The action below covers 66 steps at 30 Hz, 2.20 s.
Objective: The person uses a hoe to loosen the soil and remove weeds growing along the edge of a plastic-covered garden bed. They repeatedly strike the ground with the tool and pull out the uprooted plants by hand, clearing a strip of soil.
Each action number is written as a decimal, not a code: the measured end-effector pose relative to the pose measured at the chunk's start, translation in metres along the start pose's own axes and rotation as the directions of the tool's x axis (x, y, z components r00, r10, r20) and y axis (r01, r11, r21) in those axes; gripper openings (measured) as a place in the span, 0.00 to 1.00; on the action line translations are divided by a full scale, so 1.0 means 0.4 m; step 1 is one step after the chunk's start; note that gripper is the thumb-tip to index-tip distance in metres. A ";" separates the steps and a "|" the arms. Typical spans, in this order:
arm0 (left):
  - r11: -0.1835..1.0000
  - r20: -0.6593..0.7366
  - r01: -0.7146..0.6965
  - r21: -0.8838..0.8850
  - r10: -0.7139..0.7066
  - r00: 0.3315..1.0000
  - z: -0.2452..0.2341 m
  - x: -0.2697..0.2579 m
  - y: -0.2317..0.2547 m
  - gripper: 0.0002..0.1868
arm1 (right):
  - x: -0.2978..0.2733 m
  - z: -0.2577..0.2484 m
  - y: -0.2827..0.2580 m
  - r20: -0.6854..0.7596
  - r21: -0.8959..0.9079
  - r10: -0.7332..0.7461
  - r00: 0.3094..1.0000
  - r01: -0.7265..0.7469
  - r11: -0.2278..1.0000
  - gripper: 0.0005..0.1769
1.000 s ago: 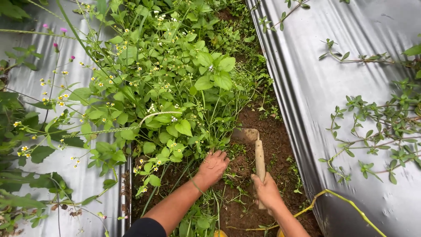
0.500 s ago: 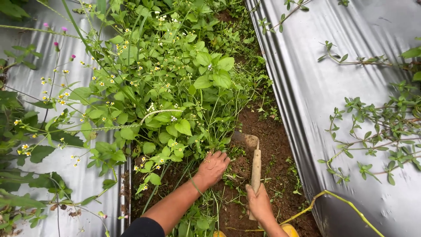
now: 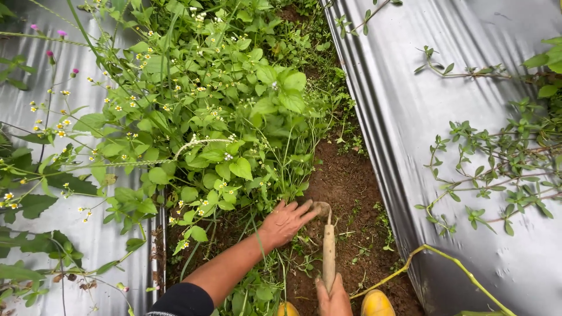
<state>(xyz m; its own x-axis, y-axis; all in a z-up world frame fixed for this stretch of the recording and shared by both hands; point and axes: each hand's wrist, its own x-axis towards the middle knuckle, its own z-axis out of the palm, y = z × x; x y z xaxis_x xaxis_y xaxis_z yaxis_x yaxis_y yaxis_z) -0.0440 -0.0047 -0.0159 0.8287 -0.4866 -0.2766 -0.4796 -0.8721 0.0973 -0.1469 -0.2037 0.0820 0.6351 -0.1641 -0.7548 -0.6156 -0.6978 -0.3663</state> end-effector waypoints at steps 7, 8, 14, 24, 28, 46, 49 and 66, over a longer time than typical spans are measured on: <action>0.562 0.266 -0.221 0.797 0.003 0.964 0.098 -0.030 0.002 0.39 | -0.023 -0.001 -0.004 0.021 0.136 0.129 0.991 -0.130 0.982 0.25; -0.356 0.279 -0.267 0.895 -0.020 0.960 0.111 -0.027 0.006 0.37 | -0.038 -0.023 -0.025 0.078 0.200 0.155 0.985 -0.168 0.965 0.31; 0.995 0.332 0.084 -0.062 -0.058 0.941 0.073 -0.063 0.027 0.32 | 0.007 -0.128 -0.097 -0.054 0.531 -0.013 0.998 0.040 0.846 0.10; 0.980 0.218 0.123 -0.155 -0.088 0.972 0.077 -0.086 0.029 0.29 | -0.034 0.040 0.032 -0.059 0.036 0.201 0.978 -0.199 0.979 0.42; 0.933 0.172 0.281 -0.225 -0.246 0.954 0.003 -0.127 0.012 0.19 | -0.067 0.016 -0.006 -0.024 0.077 0.094 0.995 -0.092 0.993 0.20; 0.835 0.177 0.550 -0.012 -0.539 0.823 -0.033 -0.216 -0.003 0.32 | 0.051 -0.074 -0.185 -0.028 0.434 -0.175 0.984 0.170 0.885 0.10; 0.827 0.204 0.562 0.002 -0.550 0.810 -0.037 -0.215 0.008 0.34 | 0.039 -0.076 -0.205 0.032 0.319 -0.154 0.988 0.136 0.938 0.10; 0.809 0.221 0.588 0.016 -0.576 0.787 -0.008 -0.229 0.029 0.35 | 0.005 -0.058 -0.257 -0.071 0.466 -0.098 0.993 0.120 0.877 0.09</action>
<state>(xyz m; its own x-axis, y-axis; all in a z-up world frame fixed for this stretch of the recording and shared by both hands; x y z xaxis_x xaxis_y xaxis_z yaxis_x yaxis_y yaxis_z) -0.1243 0.0296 0.0136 0.8644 0.1315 -0.4853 0.0950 -0.9905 -0.0993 -0.0715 -0.1485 0.1309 0.7240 -0.1438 -0.6747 -0.6808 -0.3065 -0.6652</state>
